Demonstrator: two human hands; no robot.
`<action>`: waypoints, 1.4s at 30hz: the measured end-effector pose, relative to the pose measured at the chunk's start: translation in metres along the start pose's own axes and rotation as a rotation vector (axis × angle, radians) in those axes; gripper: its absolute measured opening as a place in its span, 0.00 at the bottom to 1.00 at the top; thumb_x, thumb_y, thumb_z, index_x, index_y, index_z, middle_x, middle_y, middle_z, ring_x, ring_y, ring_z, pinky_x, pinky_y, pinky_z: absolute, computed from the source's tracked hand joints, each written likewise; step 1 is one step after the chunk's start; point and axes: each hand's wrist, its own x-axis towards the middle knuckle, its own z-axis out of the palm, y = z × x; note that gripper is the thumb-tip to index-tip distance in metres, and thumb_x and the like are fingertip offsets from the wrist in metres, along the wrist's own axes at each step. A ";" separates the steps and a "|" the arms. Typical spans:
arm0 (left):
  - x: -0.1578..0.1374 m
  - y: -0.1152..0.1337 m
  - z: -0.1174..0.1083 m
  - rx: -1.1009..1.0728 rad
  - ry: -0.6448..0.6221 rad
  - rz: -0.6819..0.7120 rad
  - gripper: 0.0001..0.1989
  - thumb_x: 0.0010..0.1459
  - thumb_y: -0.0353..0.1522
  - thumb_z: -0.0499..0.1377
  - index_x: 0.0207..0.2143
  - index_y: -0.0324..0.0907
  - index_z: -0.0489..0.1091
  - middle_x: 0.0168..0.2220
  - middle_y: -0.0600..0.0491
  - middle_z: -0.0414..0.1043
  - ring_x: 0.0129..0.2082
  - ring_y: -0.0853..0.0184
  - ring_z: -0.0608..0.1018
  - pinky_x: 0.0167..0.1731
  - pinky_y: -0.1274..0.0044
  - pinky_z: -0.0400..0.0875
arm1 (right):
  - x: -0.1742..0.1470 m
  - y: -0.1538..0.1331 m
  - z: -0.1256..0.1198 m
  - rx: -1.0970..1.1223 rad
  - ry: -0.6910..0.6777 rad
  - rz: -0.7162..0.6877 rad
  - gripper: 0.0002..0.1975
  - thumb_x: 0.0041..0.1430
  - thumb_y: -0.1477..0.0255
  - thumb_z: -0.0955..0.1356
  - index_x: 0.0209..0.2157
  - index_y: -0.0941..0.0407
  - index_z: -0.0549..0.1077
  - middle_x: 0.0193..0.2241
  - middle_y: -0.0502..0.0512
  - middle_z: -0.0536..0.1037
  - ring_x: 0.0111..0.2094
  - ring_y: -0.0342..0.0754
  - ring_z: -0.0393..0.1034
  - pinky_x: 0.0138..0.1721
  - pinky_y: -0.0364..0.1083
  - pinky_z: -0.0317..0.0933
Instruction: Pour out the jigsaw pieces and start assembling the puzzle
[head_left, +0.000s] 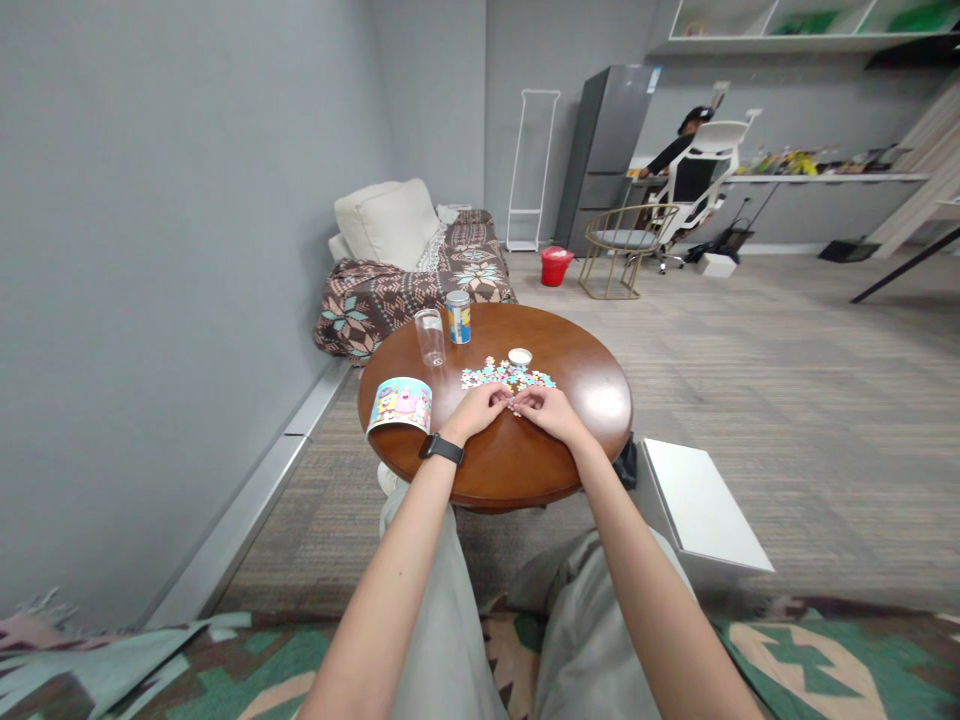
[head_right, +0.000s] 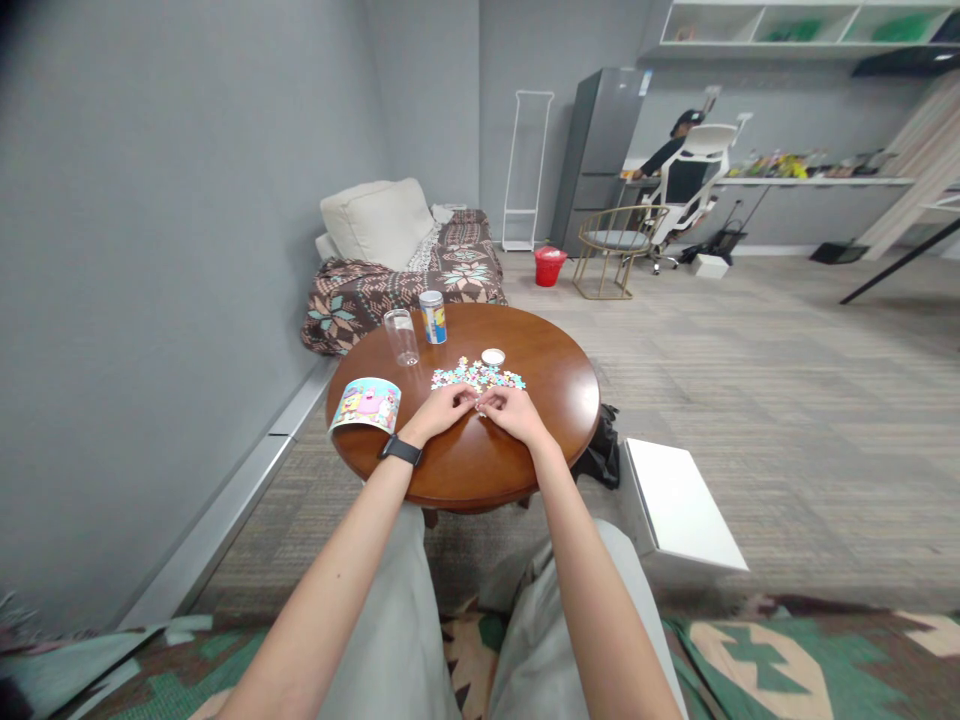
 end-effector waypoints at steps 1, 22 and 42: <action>0.000 0.000 0.000 -0.005 -0.001 0.000 0.06 0.59 0.27 0.57 0.37 0.40 0.74 0.34 0.52 0.78 0.34 0.67 0.77 0.40 0.76 0.71 | 0.000 -0.001 0.000 -0.027 0.002 -0.001 0.07 0.51 0.66 0.71 0.29 0.55 0.77 0.23 0.51 0.78 0.26 0.46 0.72 0.34 0.46 0.67; 0.001 0.002 0.000 0.030 -0.009 0.006 0.08 0.58 0.27 0.56 0.36 0.39 0.76 0.34 0.52 0.78 0.33 0.67 0.76 0.39 0.76 0.70 | -0.001 -0.006 0.001 -0.152 0.030 -0.099 0.03 0.51 0.69 0.69 0.28 0.54 0.74 0.25 0.50 0.76 0.25 0.45 0.67 0.31 0.45 0.65; 0.002 0.002 0.002 0.043 -0.010 0.028 0.06 0.58 0.27 0.58 0.33 0.39 0.75 0.32 0.52 0.77 0.31 0.68 0.75 0.38 0.76 0.71 | -0.056 -0.021 0.000 -0.578 0.026 -0.279 0.21 0.58 0.81 0.61 0.45 0.56 0.80 0.49 0.59 0.80 0.51 0.55 0.73 0.56 0.56 0.65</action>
